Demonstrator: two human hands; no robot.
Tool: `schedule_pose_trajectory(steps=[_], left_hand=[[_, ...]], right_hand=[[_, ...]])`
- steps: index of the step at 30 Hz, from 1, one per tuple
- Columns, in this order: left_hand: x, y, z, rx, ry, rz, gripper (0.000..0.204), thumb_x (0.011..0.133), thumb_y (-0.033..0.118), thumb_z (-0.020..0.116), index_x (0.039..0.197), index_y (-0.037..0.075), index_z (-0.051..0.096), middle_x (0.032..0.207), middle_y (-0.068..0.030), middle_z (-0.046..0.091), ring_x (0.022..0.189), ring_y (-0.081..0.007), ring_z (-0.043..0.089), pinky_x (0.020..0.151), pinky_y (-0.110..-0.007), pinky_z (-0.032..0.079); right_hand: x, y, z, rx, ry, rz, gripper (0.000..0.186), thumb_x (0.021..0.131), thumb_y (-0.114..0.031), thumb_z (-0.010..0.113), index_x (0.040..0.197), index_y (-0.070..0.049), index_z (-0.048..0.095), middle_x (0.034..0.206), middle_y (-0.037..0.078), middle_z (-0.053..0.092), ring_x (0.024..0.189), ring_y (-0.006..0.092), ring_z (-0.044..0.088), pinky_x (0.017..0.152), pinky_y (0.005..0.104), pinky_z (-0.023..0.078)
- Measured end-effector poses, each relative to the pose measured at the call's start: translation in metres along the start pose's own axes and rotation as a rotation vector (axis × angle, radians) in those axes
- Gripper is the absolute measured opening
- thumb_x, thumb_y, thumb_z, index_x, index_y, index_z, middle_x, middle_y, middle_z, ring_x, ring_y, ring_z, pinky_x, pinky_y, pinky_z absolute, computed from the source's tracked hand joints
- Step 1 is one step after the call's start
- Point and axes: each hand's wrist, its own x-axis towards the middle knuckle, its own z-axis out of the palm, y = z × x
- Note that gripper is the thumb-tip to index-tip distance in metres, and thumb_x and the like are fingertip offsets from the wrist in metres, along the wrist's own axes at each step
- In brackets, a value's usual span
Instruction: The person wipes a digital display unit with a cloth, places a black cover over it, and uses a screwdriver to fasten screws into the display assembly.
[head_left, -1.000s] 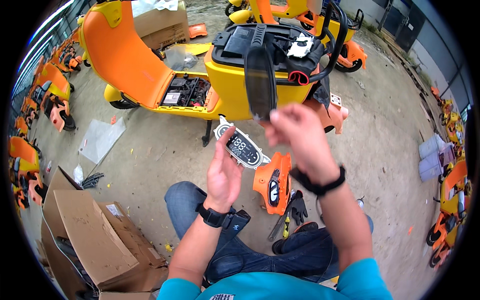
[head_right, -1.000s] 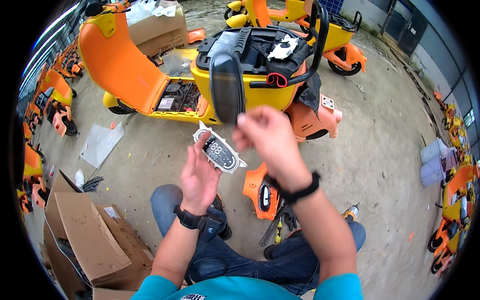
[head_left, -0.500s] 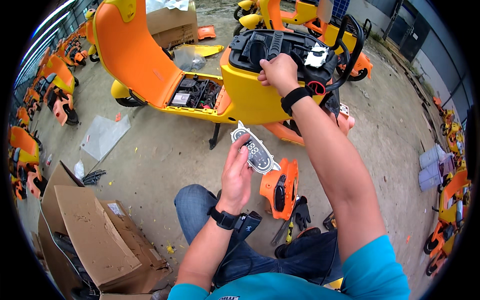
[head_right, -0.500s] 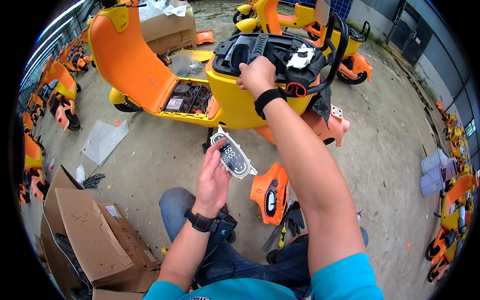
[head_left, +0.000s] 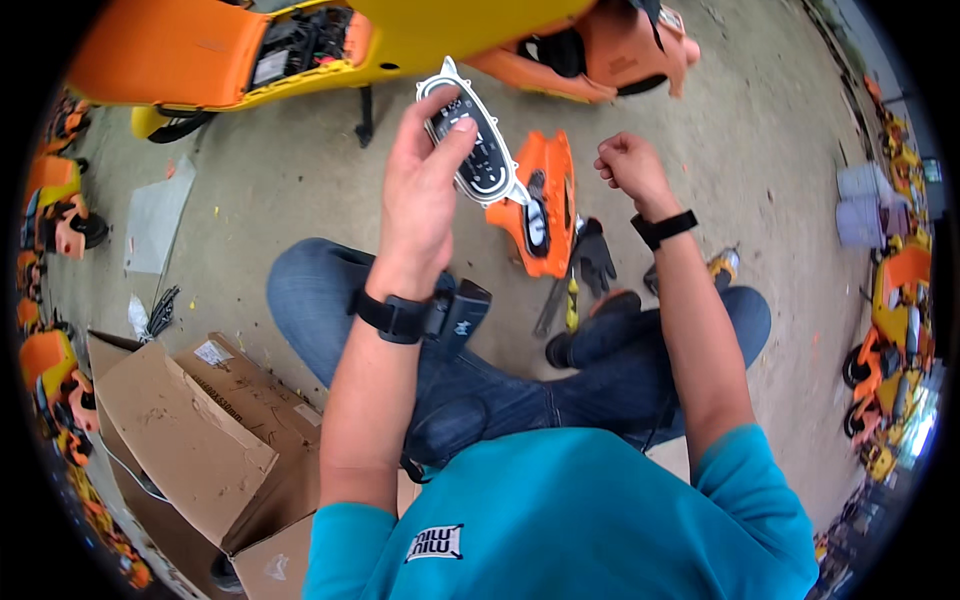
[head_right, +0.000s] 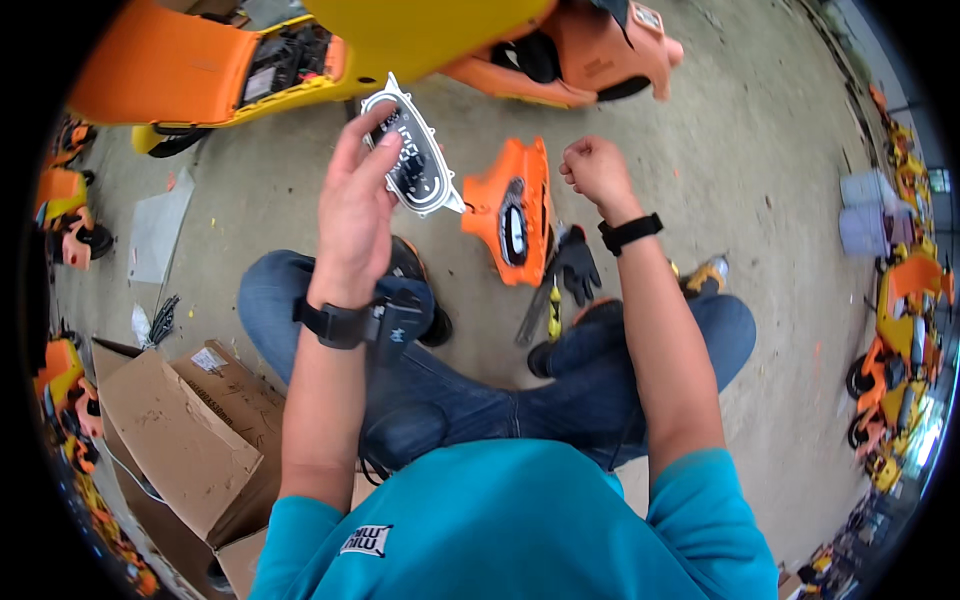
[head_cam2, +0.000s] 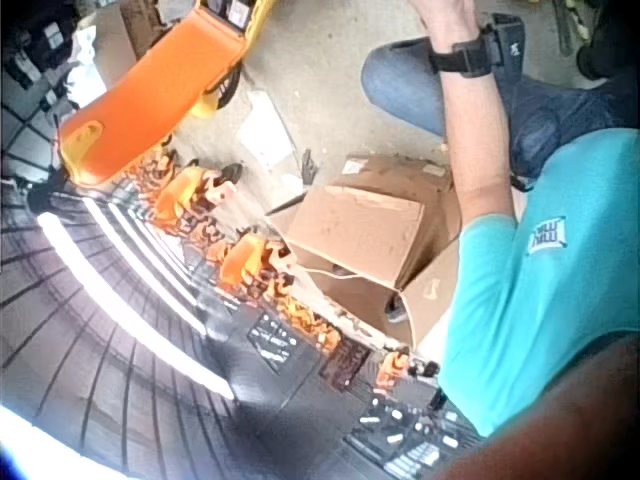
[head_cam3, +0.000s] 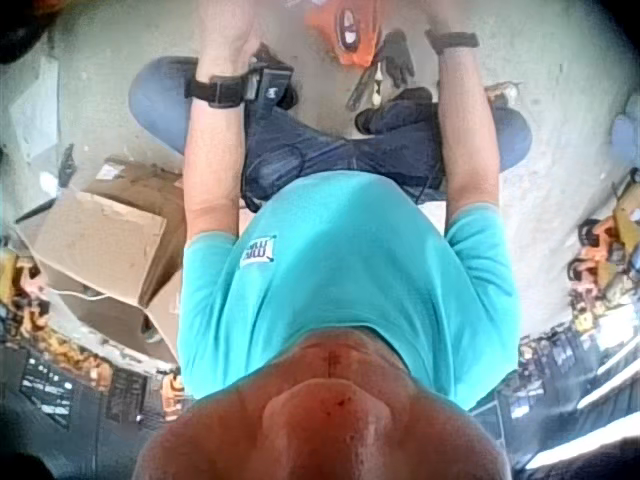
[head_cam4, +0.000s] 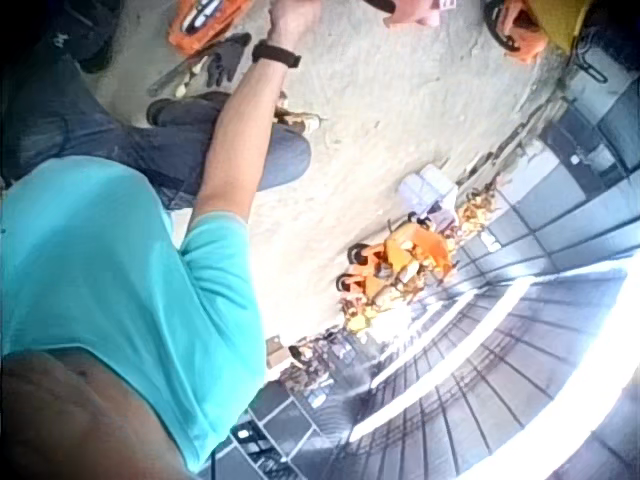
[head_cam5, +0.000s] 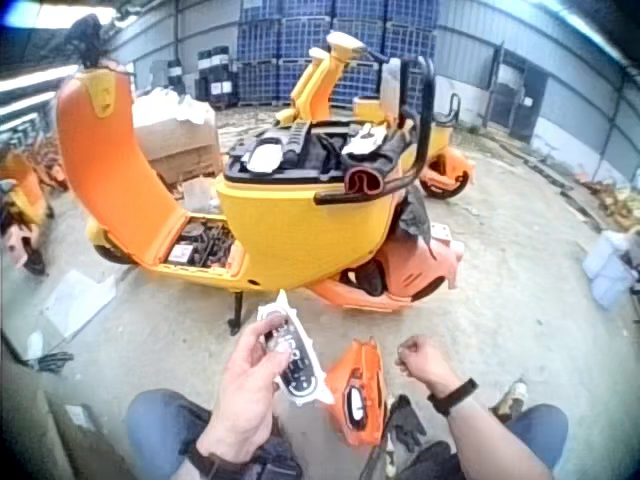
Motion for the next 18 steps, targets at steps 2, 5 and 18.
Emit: schedule_pose_trajectory(steps=[2, 5, 18], left_hand=[[-0.002, -0.006, 0.001, 0.139, 0.016, -0.057, 0.048, 0.094, 0.007, 0.061, 0.138, 0.004, 0.044, 0.109, -0.0054, 0.063, 0.098, -0.0120, 0.061, 0.085, -0.027, 0.050], [0.001, -0.017, 0.001, 0.223, 0.025, -0.152, 0.054, 0.093, 0.006, 0.061, 0.143, 0.006, 0.038, 0.111, -0.0073, 0.063, 0.102, -0.0129, 0.061, 0.088, -0.028, 0.050], [0.010, -0.032, -0.002, 0.400, -0.039, -0.211, 0.028, 0.103, 0.015, 0.049, 0.125, 0.001, 0.058, 0.109, -0.0088, 0.065, 0.101, -0.0178, 0.066, 0.088, -0.032, 0.053]], right_hand=[[0.001, 0.054, 0.007, 0.017, -0.054, 0.138, 0.013, 0.091, -0.011, 0.058, 0.095, 0.001, 0.063, 0.075, 0.006, 0.066, 0.059, 0.0118, 0.060, 0.050, 0.0253, 0.049], [-0.012, 0.093, 0.047, 0.085, -0.201, 0.174, 0.015, 0.092, -0.012, 0.059, 0.093, 0.002, 0.065, 0.075, 0.009, 0.068, 0.061, 0.0146, 0.065, 0.053, 0.0275, 0.053], [0.035, 0.150, 0.162, -0.934, -0.062, -0.061, 0.025, 0.092, -0.009, 0.052, 0.113, 0.003, 0.059, 0.109, 0.025, 0.058, 0.088, 0.0350, 0.071, 0.072, 0.0413, 0.060]])
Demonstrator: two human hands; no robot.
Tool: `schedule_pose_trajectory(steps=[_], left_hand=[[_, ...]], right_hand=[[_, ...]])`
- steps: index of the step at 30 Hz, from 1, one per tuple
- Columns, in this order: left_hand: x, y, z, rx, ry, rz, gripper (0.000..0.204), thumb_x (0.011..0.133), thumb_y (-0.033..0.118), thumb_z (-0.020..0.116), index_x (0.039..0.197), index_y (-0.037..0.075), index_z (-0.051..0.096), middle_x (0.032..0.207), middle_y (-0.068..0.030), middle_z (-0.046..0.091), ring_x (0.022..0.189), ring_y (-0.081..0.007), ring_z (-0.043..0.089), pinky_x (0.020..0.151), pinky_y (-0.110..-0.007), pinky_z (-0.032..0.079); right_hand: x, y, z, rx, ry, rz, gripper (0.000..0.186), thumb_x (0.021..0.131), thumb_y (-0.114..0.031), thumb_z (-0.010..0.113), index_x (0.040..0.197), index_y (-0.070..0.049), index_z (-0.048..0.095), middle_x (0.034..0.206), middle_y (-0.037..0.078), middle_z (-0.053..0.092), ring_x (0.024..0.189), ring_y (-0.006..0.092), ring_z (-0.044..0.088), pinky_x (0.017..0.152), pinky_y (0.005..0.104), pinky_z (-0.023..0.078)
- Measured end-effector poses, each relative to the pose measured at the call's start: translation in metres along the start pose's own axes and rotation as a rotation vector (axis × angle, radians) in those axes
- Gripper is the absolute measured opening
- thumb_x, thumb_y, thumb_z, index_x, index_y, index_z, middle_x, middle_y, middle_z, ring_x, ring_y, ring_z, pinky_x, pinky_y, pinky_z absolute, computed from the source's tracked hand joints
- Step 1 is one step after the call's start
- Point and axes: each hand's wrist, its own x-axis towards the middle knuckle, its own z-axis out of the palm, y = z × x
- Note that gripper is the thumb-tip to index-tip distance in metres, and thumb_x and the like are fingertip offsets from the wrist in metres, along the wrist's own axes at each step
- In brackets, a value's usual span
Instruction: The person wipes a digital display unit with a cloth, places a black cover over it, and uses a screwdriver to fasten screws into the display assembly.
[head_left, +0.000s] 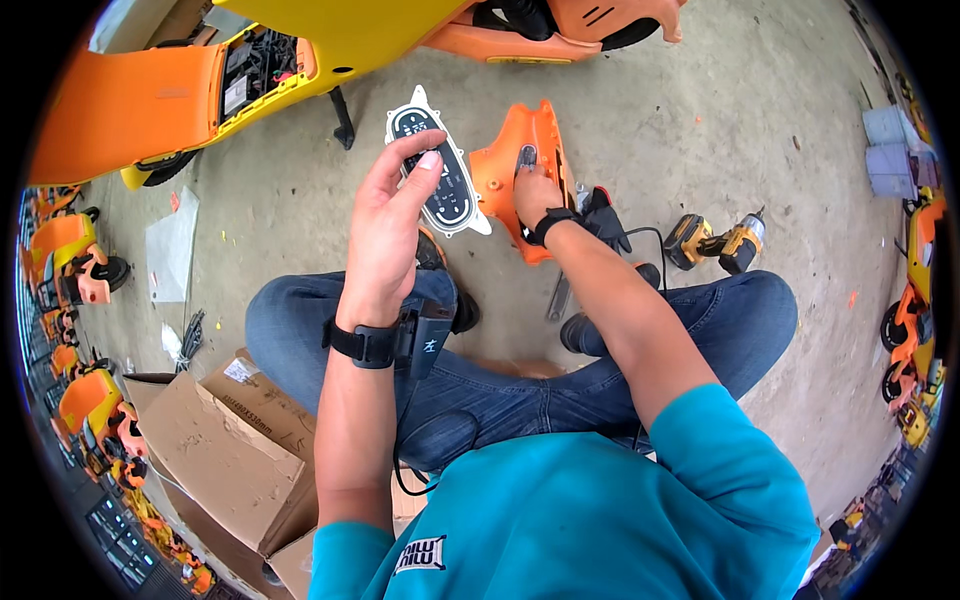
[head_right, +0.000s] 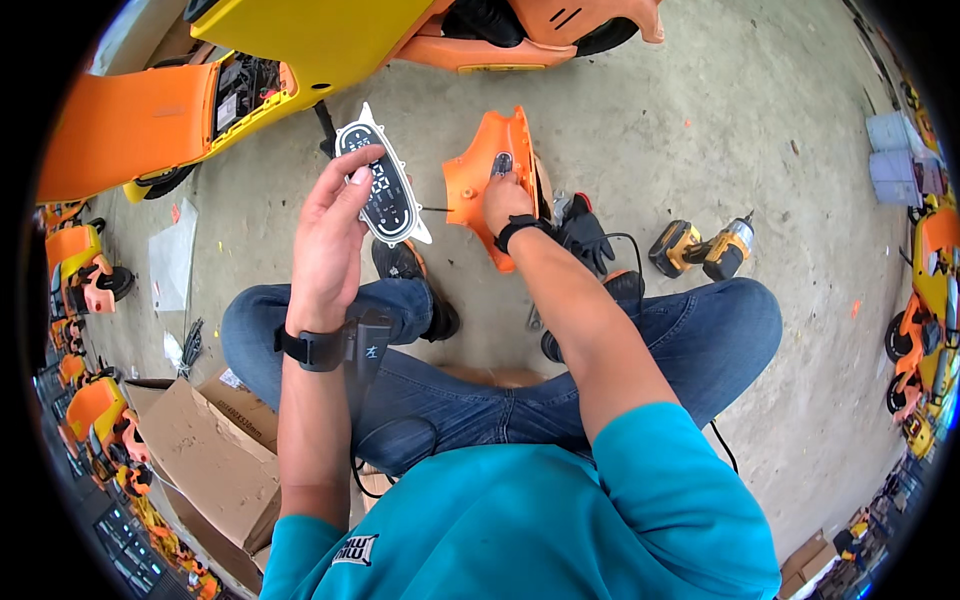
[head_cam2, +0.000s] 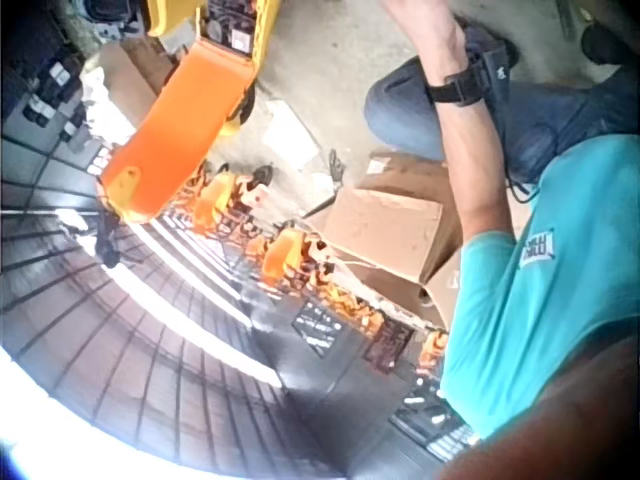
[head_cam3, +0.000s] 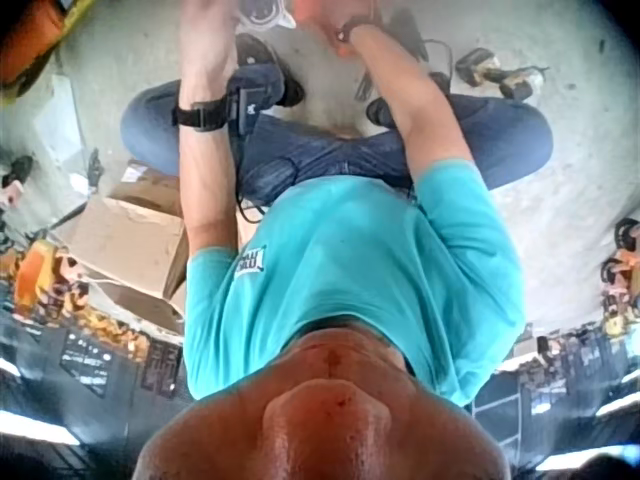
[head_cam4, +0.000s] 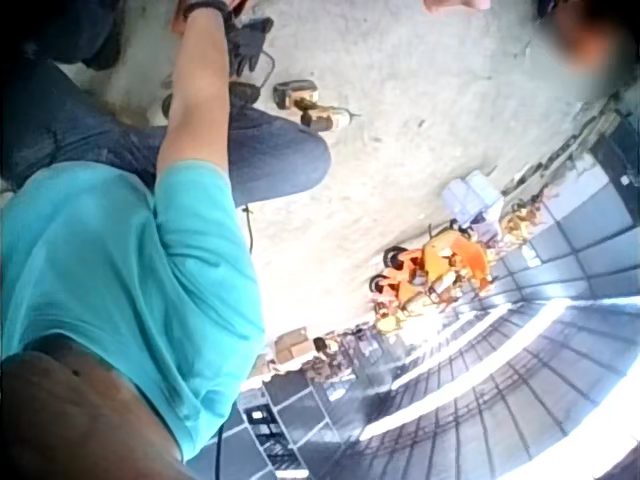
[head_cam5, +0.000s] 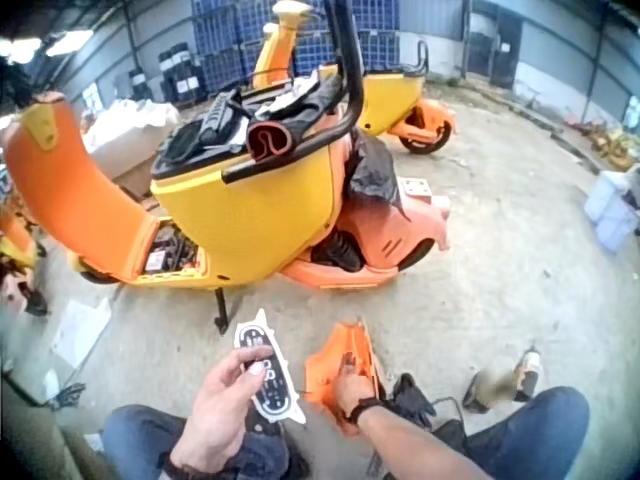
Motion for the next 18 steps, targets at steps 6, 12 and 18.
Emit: schedule_pose_trajectory(steps=[6, 12, 18], left_hand=[[-0.001, 0.005, 0.003, -0.122, -0.024, -0.061, 0.025, 0.099, 0.018, 0.060, 0.119, 0.004, 0.064, 0.104, 0.0009, 0.063, 0.095, -0.0059, 0.056, 0.085, -0.023, 0.046], [-0.002, 0.002, -0.002, -0.114, -0.010, -0.067, 0.026, 0.099, 0.019, 0.059, 0.119, 0.003, 0.064, 0.103, 0.0007, 0.063, 0.095, -0.0063, 0.056, 0.086, -0.023, 0.045], [0.000, 0.006, -0.004, -0.115, 0.014, -0.035, 0.028, 0.100, 0.020, 0.058, 0.119, 0.001, 0.063, 0.105, -0.0003, 0.062, 0.095, -0.0066, 0.056, 0.085, -0.023, 0.045]], right_hand=[[0.006, 0.008, 0.002, -0.013, 0.052, -0.032, 0.021, 0.091, -0.009, 0.053, 0.106, 0.003, 0.062, 0.106, 0.024, 0.060, 0.089, 0.0366, 0.070, 0.073, 0.0409, 0.060], [0.007, 0.008, -0.008, 0.017, -0.029, -0.042, 0.019, 0.090, -0.008, 0.053, 0.098, 0.001, 0.067, 0.102, 0.022, 0.069, 0.094, 0.0371, 0.070, 0.078, 0.0440, 0.058], [-0.004, 0.005, -0.063, -0.025, -0.025, -0.180, 0.012, 0.082, -0.007, 0.061, 0.086, 0.001, 0.070, 0.094, 0.023, 0.070, 0.089, 0.0367, 0.070, 0.076, 0.0429, 0.058]])
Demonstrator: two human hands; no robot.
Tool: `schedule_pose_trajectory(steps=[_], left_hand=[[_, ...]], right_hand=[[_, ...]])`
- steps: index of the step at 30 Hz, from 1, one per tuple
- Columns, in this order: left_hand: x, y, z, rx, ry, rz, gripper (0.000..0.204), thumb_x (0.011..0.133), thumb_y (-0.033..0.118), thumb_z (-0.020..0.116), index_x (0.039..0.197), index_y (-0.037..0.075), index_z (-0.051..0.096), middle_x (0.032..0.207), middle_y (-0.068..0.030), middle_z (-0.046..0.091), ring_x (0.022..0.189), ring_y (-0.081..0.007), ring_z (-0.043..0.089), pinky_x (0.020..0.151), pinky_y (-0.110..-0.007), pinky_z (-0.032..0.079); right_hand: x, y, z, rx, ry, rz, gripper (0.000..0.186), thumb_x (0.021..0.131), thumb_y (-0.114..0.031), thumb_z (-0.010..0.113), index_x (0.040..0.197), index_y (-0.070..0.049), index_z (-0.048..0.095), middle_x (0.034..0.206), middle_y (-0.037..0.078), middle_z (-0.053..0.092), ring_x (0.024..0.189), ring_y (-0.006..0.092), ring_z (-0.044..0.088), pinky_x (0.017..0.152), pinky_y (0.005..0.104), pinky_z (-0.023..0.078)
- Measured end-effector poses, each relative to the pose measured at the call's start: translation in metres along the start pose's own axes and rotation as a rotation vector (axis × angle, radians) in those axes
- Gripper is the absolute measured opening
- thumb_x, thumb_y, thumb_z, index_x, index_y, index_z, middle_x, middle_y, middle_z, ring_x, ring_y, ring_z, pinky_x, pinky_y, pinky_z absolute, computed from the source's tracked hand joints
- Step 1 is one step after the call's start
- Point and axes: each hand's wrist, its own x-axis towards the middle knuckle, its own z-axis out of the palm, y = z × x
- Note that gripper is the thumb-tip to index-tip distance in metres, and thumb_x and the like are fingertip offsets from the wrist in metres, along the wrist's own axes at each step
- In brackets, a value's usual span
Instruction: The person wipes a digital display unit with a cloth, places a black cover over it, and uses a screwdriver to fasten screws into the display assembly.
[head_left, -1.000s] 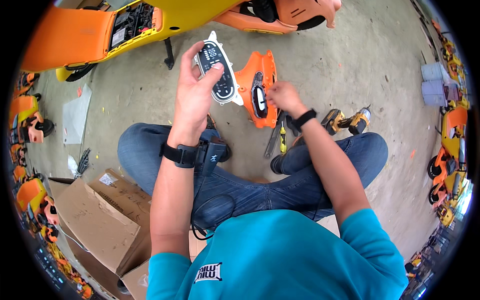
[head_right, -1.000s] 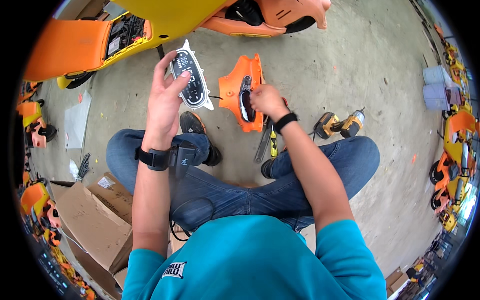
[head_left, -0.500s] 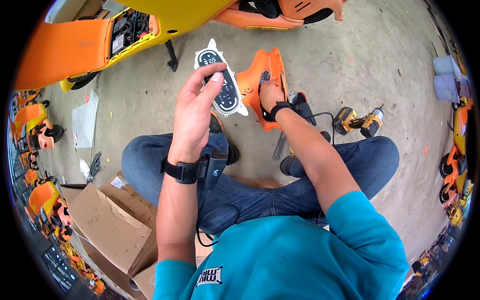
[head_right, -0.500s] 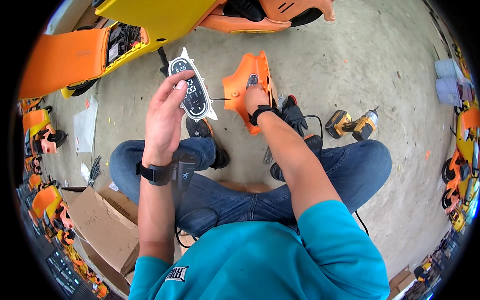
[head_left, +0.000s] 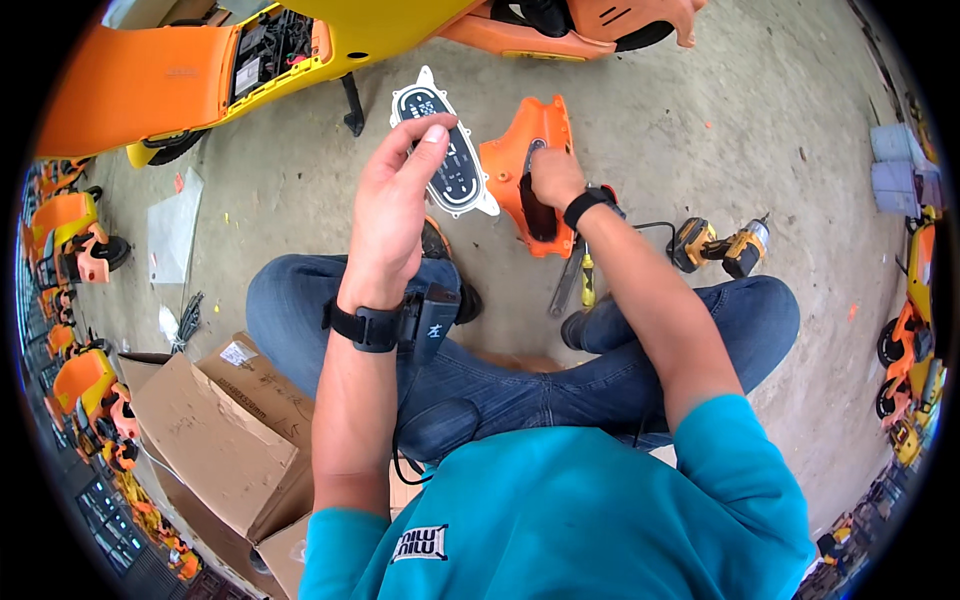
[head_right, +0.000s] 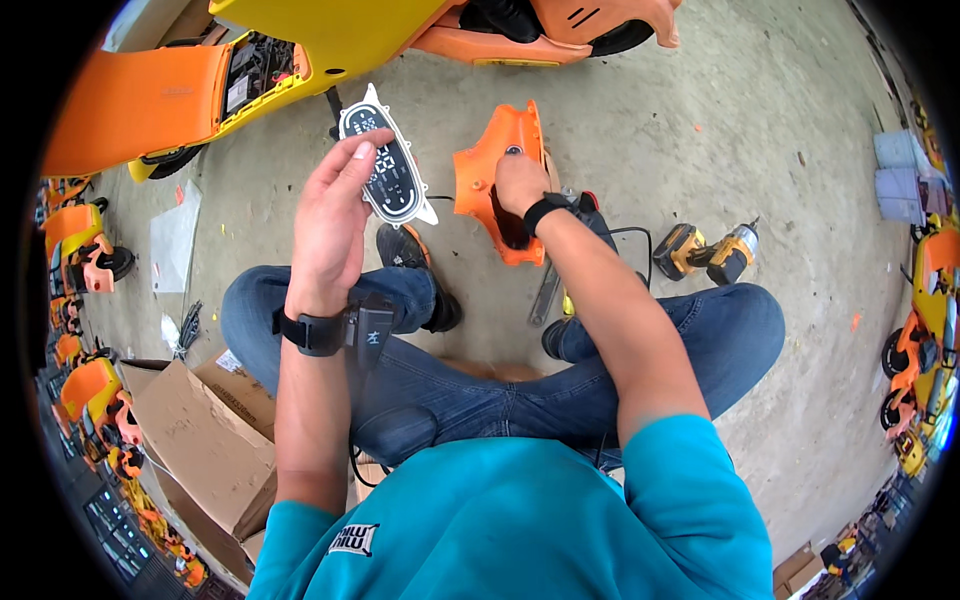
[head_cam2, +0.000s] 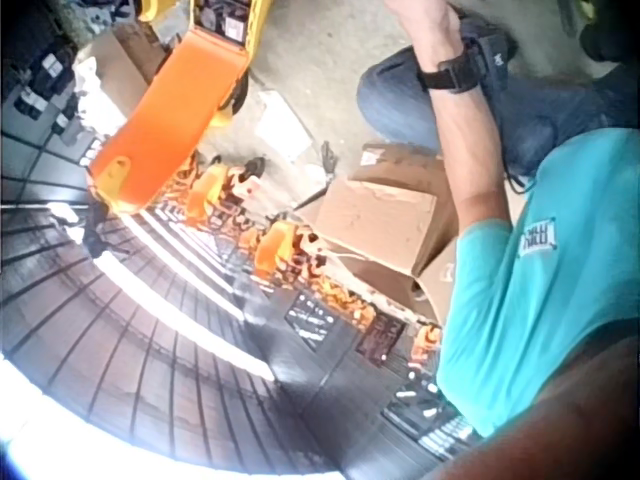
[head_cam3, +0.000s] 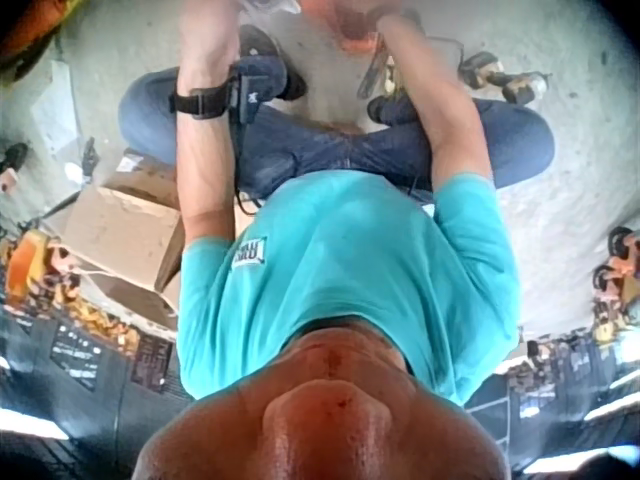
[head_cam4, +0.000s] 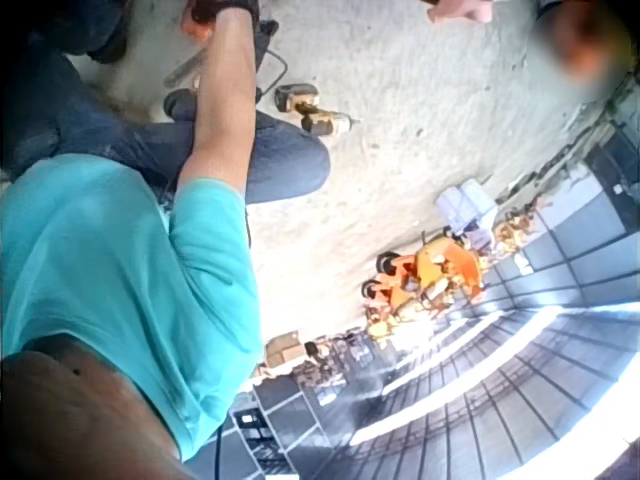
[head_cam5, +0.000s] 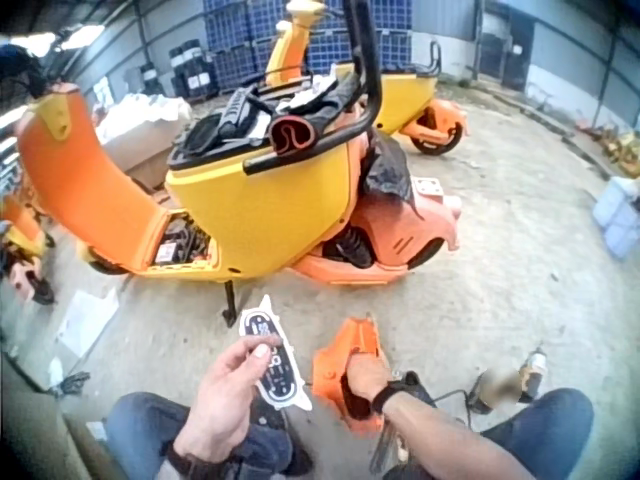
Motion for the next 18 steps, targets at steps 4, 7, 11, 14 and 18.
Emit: schedule_pose_trajectory(steps=[4, 7, 11, 14, 18], left_hand=[[-0.003, 0.005, 0.008, -0.004, 0.030, 0.033, 0.026, 0.100, 0.020, 0.057, 0.116, 0.001, 0.065, 0.100, 0.0003, 0.063, 0.091, -0.0056, 0.058, 0.082, -0.022, 0.046], [-0.009, 0.005, 0.002, 0.013, 0.089, 0.050, 0.027, 0.101, 0.021, 0.056, 0.114, -0.001, 0.065, 0.099, -0.0007, 0.064, 0.088, -0.0055, 0.059, 0.080, -0.022, 0.047], [-0.013, 0.002, 0.009, 0.019, -0.048, -0.016, 0.044, 0.104, 0.038, 0.048, 0.115, 0.000, 0.065, 0.101, -0.0027, 0.065, 0.090, -0.0096, 0.059, 0.083, -0.025, 0.046], [-0.020, -0.003, 0.019, -0.180, -0.307, -0.240, 0.067, 0.104, 0.054, 0.033, 0.123, -0.004, 0.059, 0.111, -0.0124, 0.068, 0.100, -0.0209, 0.066, 0.089, -0.033, 0.053], [-0.039, 0.016, 0.049, -0.473, -0.572, -0.363, 0.083, 0.100, 0.065, 0.020, 0.138, -0.004, 0.048, 0.125, -0.0142, 0.062, 0.112, -0.0212, 0.062, 0.098, -0.035, 0.050]], right_hand=[[-0.007, 0.028, -0.079, 0.114, 0.032, -0.148, 0.014, 0.077, -0.004, 0.059, 0.083, 0.005, 0.067, 0.088, 0.027, 0.067, 0.087, 0.0427, 0.066, 0.076, 0.0477, 0.055], [-0.048, 0.021, -0.181, 0.558, 0.011, -0.158, 0.019, 0.081, -0.010, 0.063, 0.087, 0.008, 0.066, 0.077, 0.021, 0.067, 0.071, 0.0295, 0.066, 0.064, 0.0385, 0.052], [-0.110, 0.002, -0.263, 0.996, -0.052, -0.127, 0.021, 0.088, -0.010, 0.065, 0.101, 0.006, 0.064, 0.079, 0.006, 0.066, 0.069, 0.0116, 0.063, 0.063, 0.0265, 0.051], [-0.147, -0.013, -0.283, 1.188, -0.053, -0.182, 0.020, 0.091, -0.010, 0.063, 0.104, 0.006, 0.063, 0.079, 0.006, 0.065, 0.071, 0.0114, 0.064, 0.065, 0.0248, 0.054], [-0.163, -0.023, -0.277, 1.249, -0.074, -0.195, 0.020, 0.092, -0.009, 0.062, 0.104, 0.007, 0.062, 0.080, 0.007, 0.065, 0.071, 0.0123, 0.065, 0.066, 0.0250, 0.055]])
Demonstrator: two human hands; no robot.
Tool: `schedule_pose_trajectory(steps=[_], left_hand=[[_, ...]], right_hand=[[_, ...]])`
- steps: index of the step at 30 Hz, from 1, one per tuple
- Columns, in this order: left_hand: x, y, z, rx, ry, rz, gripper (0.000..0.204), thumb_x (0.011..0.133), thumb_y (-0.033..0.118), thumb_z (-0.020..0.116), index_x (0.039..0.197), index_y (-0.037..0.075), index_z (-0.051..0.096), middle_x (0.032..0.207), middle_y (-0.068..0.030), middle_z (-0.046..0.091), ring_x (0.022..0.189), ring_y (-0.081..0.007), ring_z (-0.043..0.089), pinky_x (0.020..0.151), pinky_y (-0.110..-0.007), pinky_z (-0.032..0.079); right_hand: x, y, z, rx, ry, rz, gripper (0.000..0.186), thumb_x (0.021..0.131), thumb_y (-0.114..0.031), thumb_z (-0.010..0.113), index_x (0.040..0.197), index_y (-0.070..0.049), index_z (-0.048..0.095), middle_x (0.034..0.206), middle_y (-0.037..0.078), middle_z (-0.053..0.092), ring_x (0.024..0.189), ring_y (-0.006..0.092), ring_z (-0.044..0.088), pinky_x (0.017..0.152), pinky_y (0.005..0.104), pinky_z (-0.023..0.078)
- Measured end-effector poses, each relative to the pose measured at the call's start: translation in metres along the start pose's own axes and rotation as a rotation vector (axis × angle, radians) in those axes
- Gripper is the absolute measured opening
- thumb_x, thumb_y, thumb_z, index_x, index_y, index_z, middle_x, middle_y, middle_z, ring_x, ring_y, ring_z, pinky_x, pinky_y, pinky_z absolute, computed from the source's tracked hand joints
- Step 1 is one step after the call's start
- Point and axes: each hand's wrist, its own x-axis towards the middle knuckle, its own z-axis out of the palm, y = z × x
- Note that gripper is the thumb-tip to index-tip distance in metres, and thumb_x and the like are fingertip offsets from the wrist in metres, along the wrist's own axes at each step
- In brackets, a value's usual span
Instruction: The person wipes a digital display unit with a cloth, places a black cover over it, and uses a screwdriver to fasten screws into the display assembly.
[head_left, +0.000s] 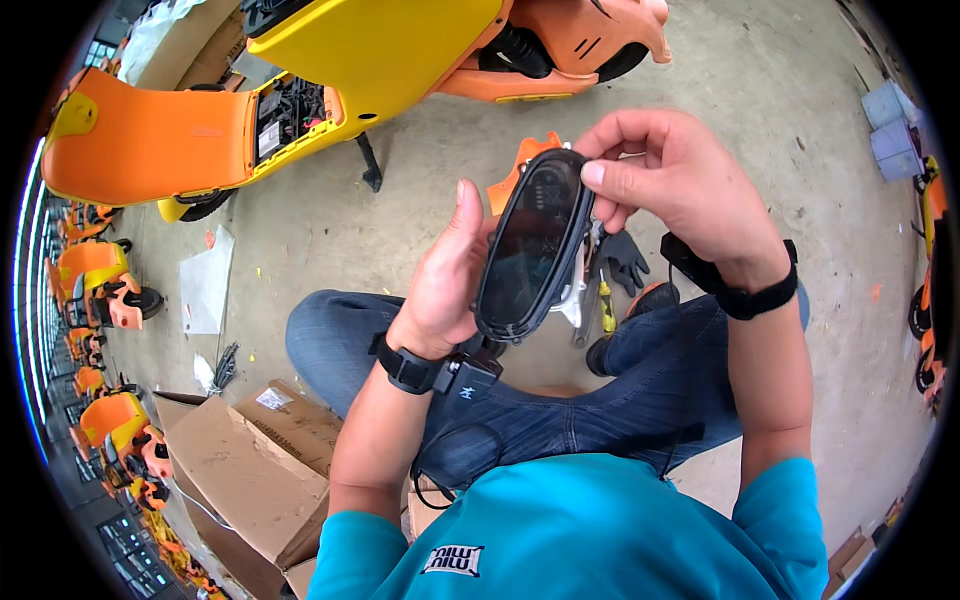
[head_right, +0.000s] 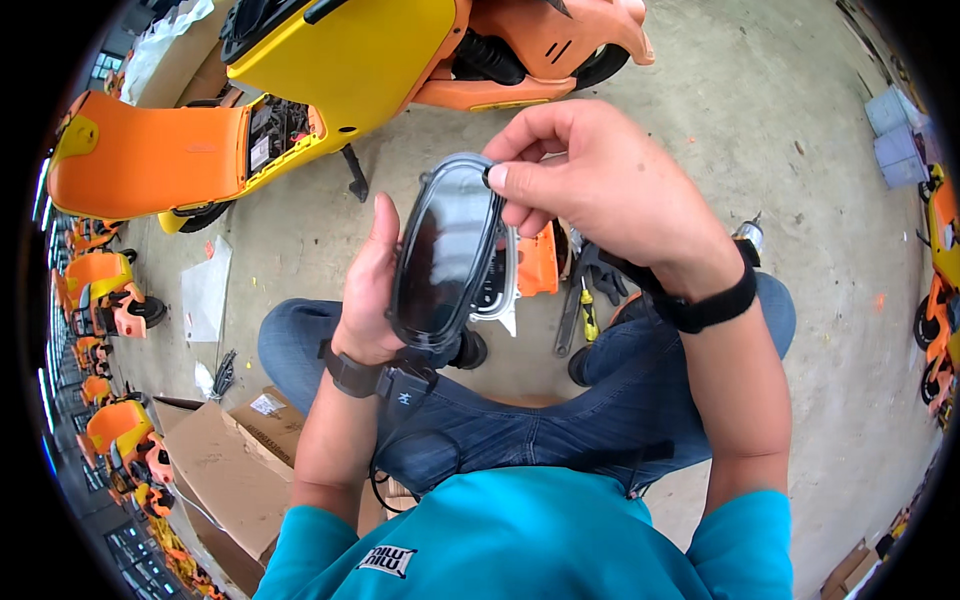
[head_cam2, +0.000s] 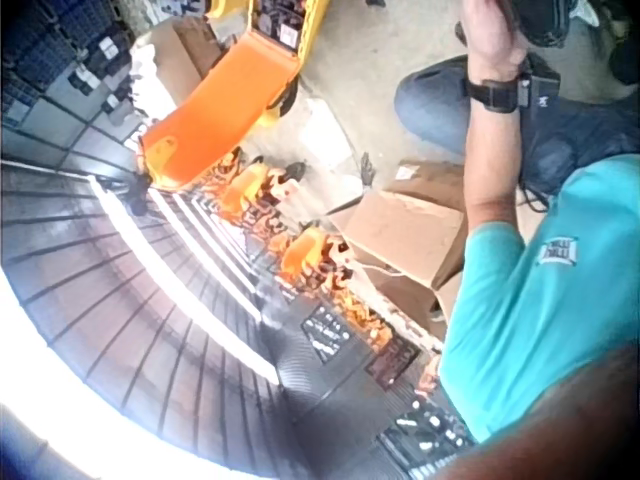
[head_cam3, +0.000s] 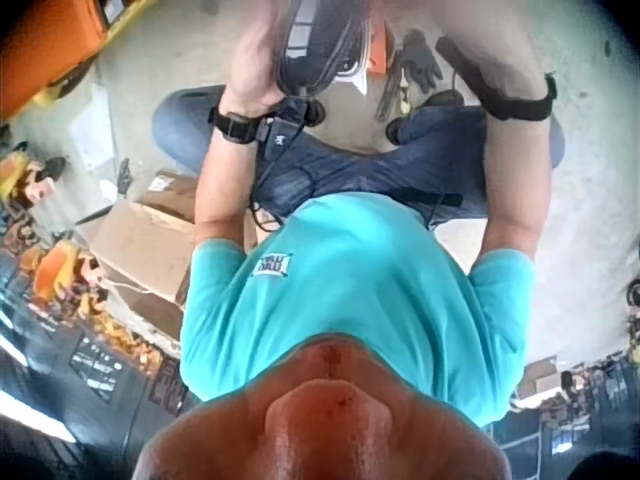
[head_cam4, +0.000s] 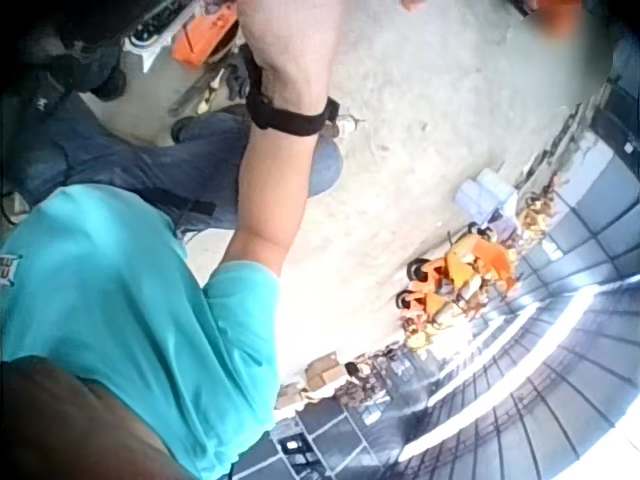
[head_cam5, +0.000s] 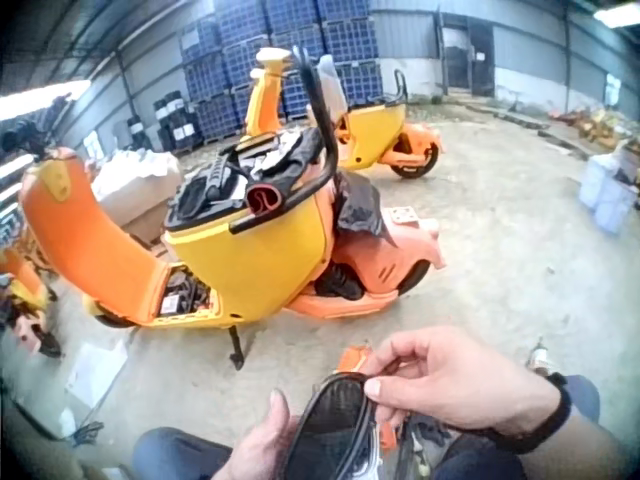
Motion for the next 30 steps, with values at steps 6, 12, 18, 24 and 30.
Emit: schedule_pose_trajectory(steps=[6, 12, 18, 24, 30], left_hand=[[-0.001, -0.012, -0.005, -0.081, -0.068, 0.046, 0.084, 0.099, 0.067, 0.015, 0.148, 0.002, 0.036, 0.133, -0.0177, 0.056, 0.120, -0.0276, 0.058, 0.100, -0.043, 0.050], [-0.002, -0.009, -0.003, -0.006, -0.009, 0.037, 0.067, 0.104, 0.055, 0.024, 0.145, 0.004, 0.039, 0.127, -0.0124, 0.059, 0.112, -0.0198, 0.061, 0.097, -0.034, 0.050], [-0.009, 0.005, -0.014, -0.008, 0.155, 0.223, 0.063, 0.104, 0.054, 0.031, 0.132, 0.002, 0.053, 0.112, -0.0152, 0.068, 0.097, -0.0206, 0.067, 0.086, -0.033, 0.054], [-0.008, 0.021, -0.035, 0.070, 0.236, 0.386, 0.067, 0.103, 0.054, 0.030, 0.141, 0.000, 0.045, 0.122, -0.0230, 0.062, 0.128, -0.0507, 0.046, 0.104, -0.055, 0.045], [-0.009, 0.020, -0.030, 0.013, 0.309, 0.445, 0.066, 0.104, 0.052, 0.029, 0.141, -0.001, 0.043, 0.121, -0.0220, 0.062, 0.117, -0.0425, 0.053, 0.097, -0.050, 0.048]], right_hand=[[0.000, -0.001, 0.012, -0.003, 0.004, 0.072, 0.019, 0.091, -0.007, 0.062, 0.103, 0.008, 0.061, 0.081, 0.008, 0.065, 0.070, 0.0125, 0.066, 0.065, 0.0251, 0.055], [0.008, 0.015, 0.007, 0.035, -0.006, 0.042, 0.021, 0.093, -0.010, 0.064, 0.108, 0.003, 0.063, 0.083, 0.003, 0.065, 0.069, 0.0084, 0.063, 0.063, 0.0230, 0.054], [0.072, 0.080, -0.066, -0.208, 0.382, -0.049, 0.027, 0.095, -0.027, 0.064, 0.098, -0.001, 0.065, 0.081, 0.001, 0.065, 0.071, 0.0083, 0.060, 0.064, 0.0249, 0.050], [0.086, 0.337, -0.136, -1.009, 0.164, 0.567, 0.024, 0.081, -0.022, 0.058, 0.080, -0.003, 0.073, 0.090, 0.019, 0.070, 0.087, 0.0317, 0.068, 0.076, 0.0408, 0.055], [0.056, 0.407, -0.066, -0.873, 0.453, 0.900, 0.046, 0.084, -0.037, 0.070, 0.111, 0.000, 0.067, 0.117, 0.023, 0.066, 0.110, 0.0364, 0.064, 0.092, 0.0429, 0.052]])
